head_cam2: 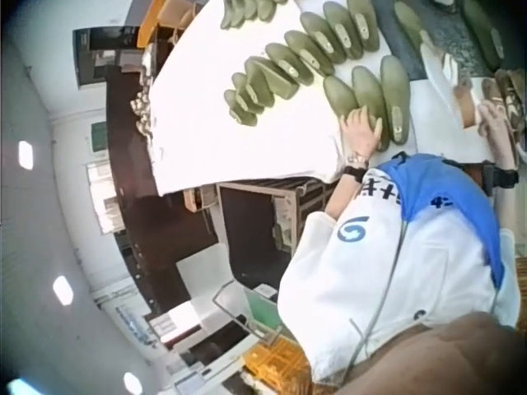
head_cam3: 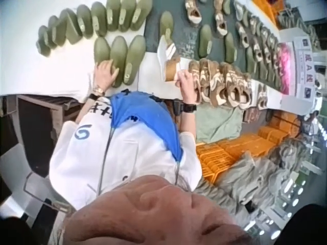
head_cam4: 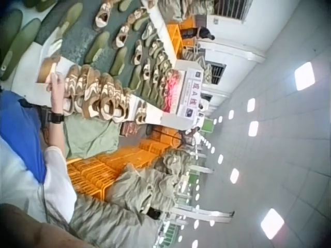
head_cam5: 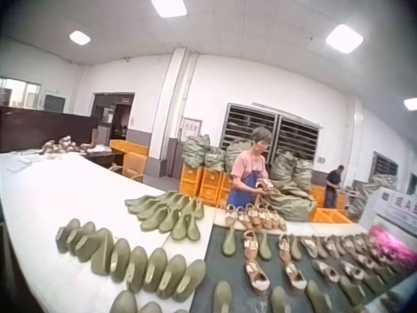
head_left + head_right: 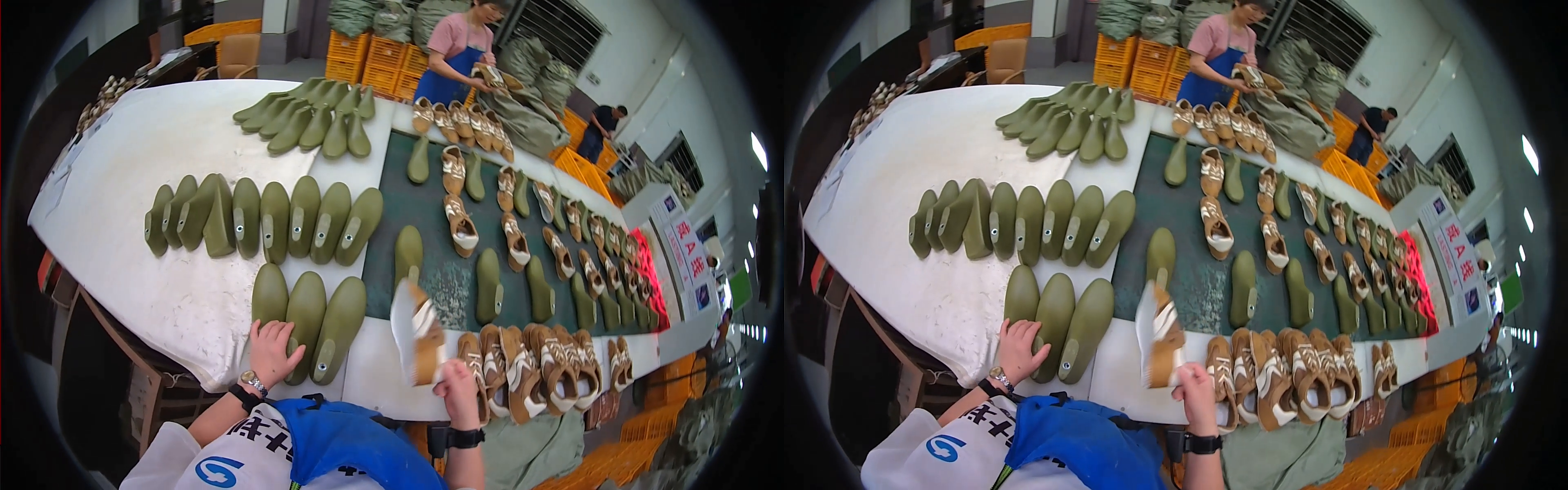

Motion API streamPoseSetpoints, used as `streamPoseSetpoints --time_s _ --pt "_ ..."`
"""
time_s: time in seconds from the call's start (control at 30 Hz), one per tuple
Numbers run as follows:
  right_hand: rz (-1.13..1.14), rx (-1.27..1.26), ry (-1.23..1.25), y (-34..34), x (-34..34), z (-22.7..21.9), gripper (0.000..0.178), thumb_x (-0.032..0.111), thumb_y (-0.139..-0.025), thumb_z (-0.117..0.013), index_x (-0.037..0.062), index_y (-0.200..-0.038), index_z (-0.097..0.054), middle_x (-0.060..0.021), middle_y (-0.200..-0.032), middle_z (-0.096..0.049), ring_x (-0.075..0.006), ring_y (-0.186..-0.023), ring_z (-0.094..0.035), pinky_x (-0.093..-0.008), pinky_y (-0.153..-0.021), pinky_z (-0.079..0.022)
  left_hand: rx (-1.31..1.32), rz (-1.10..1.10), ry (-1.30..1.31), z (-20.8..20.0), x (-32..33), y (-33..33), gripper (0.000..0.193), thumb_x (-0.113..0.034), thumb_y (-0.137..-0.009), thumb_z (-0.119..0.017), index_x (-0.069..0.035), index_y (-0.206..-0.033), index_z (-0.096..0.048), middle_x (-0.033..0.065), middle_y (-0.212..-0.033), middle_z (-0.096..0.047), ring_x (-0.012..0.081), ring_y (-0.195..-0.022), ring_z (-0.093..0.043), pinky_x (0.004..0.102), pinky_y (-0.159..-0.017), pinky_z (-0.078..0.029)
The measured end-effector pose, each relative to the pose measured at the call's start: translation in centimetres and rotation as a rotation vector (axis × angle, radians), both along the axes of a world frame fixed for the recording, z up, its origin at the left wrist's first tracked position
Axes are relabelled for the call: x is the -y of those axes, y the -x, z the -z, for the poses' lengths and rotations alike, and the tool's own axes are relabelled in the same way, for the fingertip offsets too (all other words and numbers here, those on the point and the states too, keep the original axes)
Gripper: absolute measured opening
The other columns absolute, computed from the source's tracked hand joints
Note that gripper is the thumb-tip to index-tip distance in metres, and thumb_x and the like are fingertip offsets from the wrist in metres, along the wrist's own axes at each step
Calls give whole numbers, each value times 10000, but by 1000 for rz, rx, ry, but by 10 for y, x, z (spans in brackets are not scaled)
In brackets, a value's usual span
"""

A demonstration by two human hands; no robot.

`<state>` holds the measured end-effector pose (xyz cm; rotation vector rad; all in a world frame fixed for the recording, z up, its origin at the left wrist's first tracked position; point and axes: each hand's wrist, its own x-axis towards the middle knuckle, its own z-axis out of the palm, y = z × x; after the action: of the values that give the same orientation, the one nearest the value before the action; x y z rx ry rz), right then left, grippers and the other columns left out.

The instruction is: Organize and inspect shoe lasts and partially assembled shoe uppers on a production line table.

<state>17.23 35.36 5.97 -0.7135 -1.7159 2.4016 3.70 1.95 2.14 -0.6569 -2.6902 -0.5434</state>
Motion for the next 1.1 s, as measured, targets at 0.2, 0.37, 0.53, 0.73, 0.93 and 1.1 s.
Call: streamPoseSetpoints --time_s 0.2,0.37,0.53,0.73,0.93,1.1 --pt "-368 158 -557 16 20 -10 244 155 -814 -696 -15 -968 -612 -26 -750 -618 -73 -552 -552 -212 -493 -445 30 -8 -11 -2 0 -1 466 -334 -730 -665 -42 -1083 -586 116 -1066 -597 261 -1062 -521 506 -1008 -282" --pt "-224 68 -375 54 9 -53 190 102 -840 -648 -10 -987 -606 -9 -765 -608 -54 -554 -526 -191 -513 -435 27 0 -19 0 -1 0 464 -332 -725 -667 -44 -1080 -590 115 -1054 -595 262 -1062 -520 507 -1012 -282" --pt "-119 -123 -360 135 -19 -47 214 106 -850 -635 -5 -1027 -591 -8 -796 -608 -56 -582 -539 -189 -526 -439 38 -9 -20 2 0 3 470 -334 -720 -665 -41 -1080 -590 115 -1052 -593 266 -1062 -520 510 -1012 -282" --pt "-39 -176 -1305 285 -48 0 250 199 -779 -649 18 -950 -630 -182 -941 -617 -368 -863 -602 -409 -758 -487 52 3 -22 -2 0 10 469 -331 -715 -667 -40 -1075 -587 114 -1048 -591 272 -1056 -519 513 -1002 -288" --pt "-250 133 -1500 382 -45 60 200 140 -764 -617 54 -937 -665 -180 -1004 -598 -362 -914 -610 -435 -808 -502 70 -27 -5 3 -1 8 471 -344 -692 -679 -62 -1060 -595 99 -1053 -590 262 -1051 -520 515 -980 -300" --pt "-373 262 -1475 412 -19 96 296 47 -744 -570 56 -1033 -636 -191 -1195 -524 -361 -1014 -577 -420 -868 -478 114 -54 18 2 -3 4 476 -347 -679 -686 -69 -1056 -601 87 -1056 -593 253 -1056 -519 514 -976 -300"
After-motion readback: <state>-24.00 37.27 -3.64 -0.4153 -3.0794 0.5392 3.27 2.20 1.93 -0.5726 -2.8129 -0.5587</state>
